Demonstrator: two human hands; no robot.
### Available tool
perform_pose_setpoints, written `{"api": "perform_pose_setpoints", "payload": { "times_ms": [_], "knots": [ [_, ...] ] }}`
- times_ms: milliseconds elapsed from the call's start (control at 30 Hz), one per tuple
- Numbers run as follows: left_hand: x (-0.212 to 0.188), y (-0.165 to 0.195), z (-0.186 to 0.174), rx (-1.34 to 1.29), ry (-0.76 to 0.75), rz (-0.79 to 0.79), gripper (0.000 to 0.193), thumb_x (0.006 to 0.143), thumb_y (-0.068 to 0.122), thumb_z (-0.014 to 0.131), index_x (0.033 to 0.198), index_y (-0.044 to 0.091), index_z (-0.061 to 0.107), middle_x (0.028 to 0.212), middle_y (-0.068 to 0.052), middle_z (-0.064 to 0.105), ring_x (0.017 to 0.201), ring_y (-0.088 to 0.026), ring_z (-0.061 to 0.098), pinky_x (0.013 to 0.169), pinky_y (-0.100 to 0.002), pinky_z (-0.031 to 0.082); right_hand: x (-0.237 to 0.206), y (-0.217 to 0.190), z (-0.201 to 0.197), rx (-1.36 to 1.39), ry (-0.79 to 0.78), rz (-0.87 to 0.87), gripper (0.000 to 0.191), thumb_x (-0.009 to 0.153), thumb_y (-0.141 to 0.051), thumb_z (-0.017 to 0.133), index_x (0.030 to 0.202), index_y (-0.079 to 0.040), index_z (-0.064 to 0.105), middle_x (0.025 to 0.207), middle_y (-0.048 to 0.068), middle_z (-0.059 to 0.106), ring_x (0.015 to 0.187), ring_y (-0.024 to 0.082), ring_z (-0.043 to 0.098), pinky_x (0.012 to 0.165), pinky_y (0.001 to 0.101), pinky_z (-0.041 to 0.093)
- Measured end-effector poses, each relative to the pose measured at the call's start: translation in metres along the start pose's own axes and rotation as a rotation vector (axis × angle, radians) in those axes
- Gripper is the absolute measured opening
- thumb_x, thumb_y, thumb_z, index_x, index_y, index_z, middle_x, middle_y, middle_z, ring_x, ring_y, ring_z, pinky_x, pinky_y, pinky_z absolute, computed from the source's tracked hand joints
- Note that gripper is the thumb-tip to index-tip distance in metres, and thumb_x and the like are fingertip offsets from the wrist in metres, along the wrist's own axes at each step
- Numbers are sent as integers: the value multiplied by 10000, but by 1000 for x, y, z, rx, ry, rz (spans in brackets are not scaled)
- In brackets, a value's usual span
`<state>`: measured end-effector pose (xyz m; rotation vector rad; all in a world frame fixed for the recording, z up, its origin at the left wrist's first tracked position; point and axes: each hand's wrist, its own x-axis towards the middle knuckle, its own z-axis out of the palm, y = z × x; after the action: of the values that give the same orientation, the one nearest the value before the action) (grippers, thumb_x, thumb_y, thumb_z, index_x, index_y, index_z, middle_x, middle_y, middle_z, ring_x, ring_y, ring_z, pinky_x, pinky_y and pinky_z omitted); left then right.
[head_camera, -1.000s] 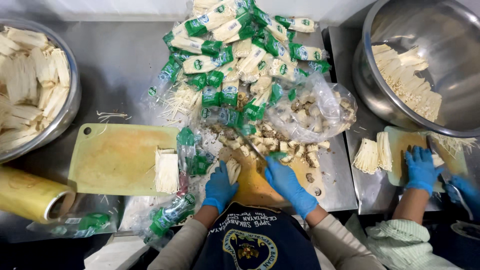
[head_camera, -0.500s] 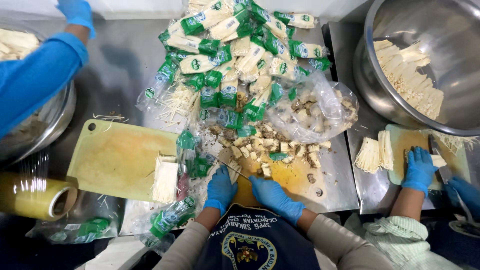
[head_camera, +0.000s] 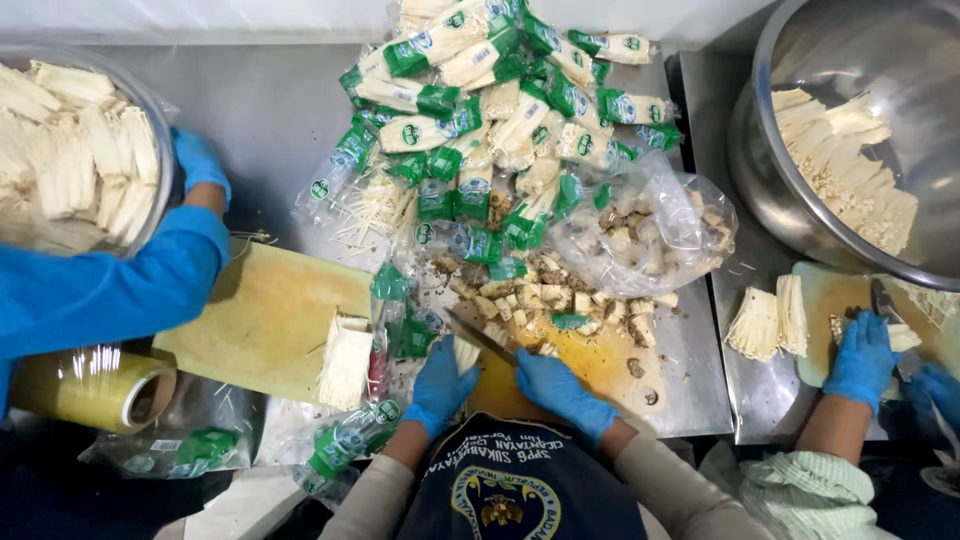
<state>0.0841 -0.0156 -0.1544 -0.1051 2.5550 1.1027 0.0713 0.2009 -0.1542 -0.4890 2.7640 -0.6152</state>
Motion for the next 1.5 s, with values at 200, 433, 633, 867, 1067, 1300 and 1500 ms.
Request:
{"api": "perform_pose_setpoints", "payload": {
  "times_ms": [200, 433, 633, 867, 1067, 1300, 1500],
  "knots": [
    [-20, -37, -78, -578, 222, 127, 787, 950, 310, 668, 1555, -48, 314, 1619, -233, 371, 1507, -286, 331, 1216, -371, 246, -11, 32, -25, 23, 32, 264, 338, 923, -390, 648, 1101, -104, 615, 1003, 191, 678, 933, 394, 661, 781, 521, 541],
    [-5, -93, -210, 142, 384, -224, 801, 854, 365, 737, 1502, 27, 411, 1348, -251, 575, 1177, -441, 609, 978, -491, 509, 5, 28, -29, -200, 156, 111, 397, 852, -371, 688, 1149, -108, 658, 1066, 171, 672, 896, 374, 676, 730, 497, 568],
    [11, -93, -178, 568, 544, -80, 863, 863, 476, 695, 1554, 88, 353, 1249, -218, 597, 1178, -420, 579, 879, -554, 525, 72, 6, -85, 30, 210, 126, 330, 916, -376, 654, 1154, -156, 715, 968, 122, 720, 866, 343, 695, 742, 485, 554],
    [8, -94, -177, 464, 632, -31, 877, 833, 352, 675, 1582, 47, 335, 1400, -226, 549, 1225, -420, 548, 970, -569, 453, 235, -26, -124, 121, 214, 155, 423, 888, -464, 713, 1109, -105, 692, 1021, 181, 748, 950, 363, 711, 833, 472, 546],
    [7, -47, -182, 155, 742, 238, 584, 817, 141, 653, 1397, 86, 606, 1248, -196, 646, 1162, -391, 591, 1020, -491, 457, 271, -34, -119, 377, 275, 223, 374, 830, -320, 709, 1157, -138, 693, 1032, 171, 747, 938, 351, 737, 820, 468, 572],
    [71, 37, -149, 140, 522, 429, 339, 845, 176, 711, 1181, 141, 727, 1085, -114, 712, 1032, -331, 639, 914, -456, 485, 242, -20, -110, 72, 162, -76, 648, 630, -252, 856, 1198, -77, 597, 1192, 226, 622, 1039, 432, 637, 783, 490, 524],
    [83, 97, -146, 270, 645, 569, 478, 835, 231, 724, 1292, 112, 645, 1248, -137, 661, 1155, -342, 590, 945, -479, 425, 222, -33, -118, 199, 565, -112, 217, 934, -177, 724, 1143, -121, 721, 1120, 145, 688, 971, 382, 675, 835, 472, 546]
  ]
}}
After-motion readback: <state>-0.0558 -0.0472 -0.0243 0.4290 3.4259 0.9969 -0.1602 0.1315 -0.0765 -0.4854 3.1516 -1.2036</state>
